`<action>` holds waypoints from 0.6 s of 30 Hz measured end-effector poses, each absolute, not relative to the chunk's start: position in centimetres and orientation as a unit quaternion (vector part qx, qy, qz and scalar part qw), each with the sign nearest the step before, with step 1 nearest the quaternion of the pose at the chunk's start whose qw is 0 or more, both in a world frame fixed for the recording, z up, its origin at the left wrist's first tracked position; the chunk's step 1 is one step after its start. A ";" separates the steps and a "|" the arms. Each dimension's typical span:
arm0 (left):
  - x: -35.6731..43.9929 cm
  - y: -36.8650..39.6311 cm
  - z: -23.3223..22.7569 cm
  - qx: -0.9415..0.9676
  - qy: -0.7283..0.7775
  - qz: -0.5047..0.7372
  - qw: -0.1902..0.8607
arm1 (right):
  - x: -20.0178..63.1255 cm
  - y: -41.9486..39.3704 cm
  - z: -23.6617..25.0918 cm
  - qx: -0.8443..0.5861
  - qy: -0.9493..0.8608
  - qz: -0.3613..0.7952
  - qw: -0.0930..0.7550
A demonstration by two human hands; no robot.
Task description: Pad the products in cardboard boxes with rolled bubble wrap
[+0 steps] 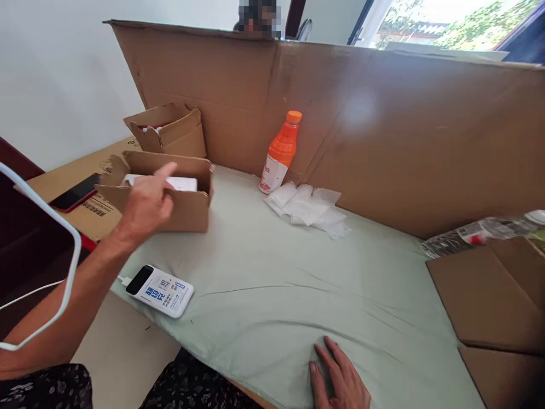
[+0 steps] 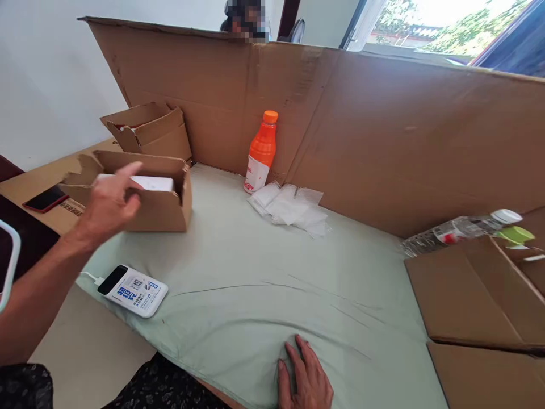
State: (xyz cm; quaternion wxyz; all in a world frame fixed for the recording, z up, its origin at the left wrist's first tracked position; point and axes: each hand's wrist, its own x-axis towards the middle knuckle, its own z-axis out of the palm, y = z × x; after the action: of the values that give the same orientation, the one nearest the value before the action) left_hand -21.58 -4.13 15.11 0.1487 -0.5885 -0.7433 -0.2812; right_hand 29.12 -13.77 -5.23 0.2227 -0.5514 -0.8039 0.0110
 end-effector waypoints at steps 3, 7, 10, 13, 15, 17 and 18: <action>-15.9 -4.0 13.7 -0.692 -0.646 -0.312 0.080 | 28.3 -14.0 -4.9 -0.560 -0.801 0.006 0.214; -7.6 -3.8 13.4 -0.762 -0.554 -0.333 0.027 | 26.9 -14.0 -4.8 -0.566 -0.789 0.023 0.239; -3.1 -5.3 13.9 -0.802 -0.484 -0.350 0.004 | 26.3 -13.6 -4.3 -0.571 -0.769 0.062 0.281; -1.9 -7.4 14.1 -0.773 -0.464 -0.432 0.024 | 26.1 -12.5 -2.7 -0.568 -0.755 0.128 0.301; -2.7 -8.0 13.2 -0.677 -0.523 -0.517 0.023 | 26.0 -11.4 -1.4 -0.565 -0.743 0.182 0.309; -4.0 -7.7 11.4 -0.538 -0.599 -0.593 -0.031 | 25.6 -10.1 0.0 -0.558 -0.728 0.235 0.320; -4.5 -7.3 10.1 -0.476 -0.613 -0.625 -0.079 | 25.2 -9.3 0.6 -0.553 -0.722 0.261 0.324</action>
State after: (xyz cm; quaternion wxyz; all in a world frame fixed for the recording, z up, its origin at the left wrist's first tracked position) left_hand -4.45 -7.32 10.14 -0.0792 -0.4763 -0.6131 -0.6253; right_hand 25.23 -9.30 0.59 0.3237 -0.5532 -0.7220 0.2608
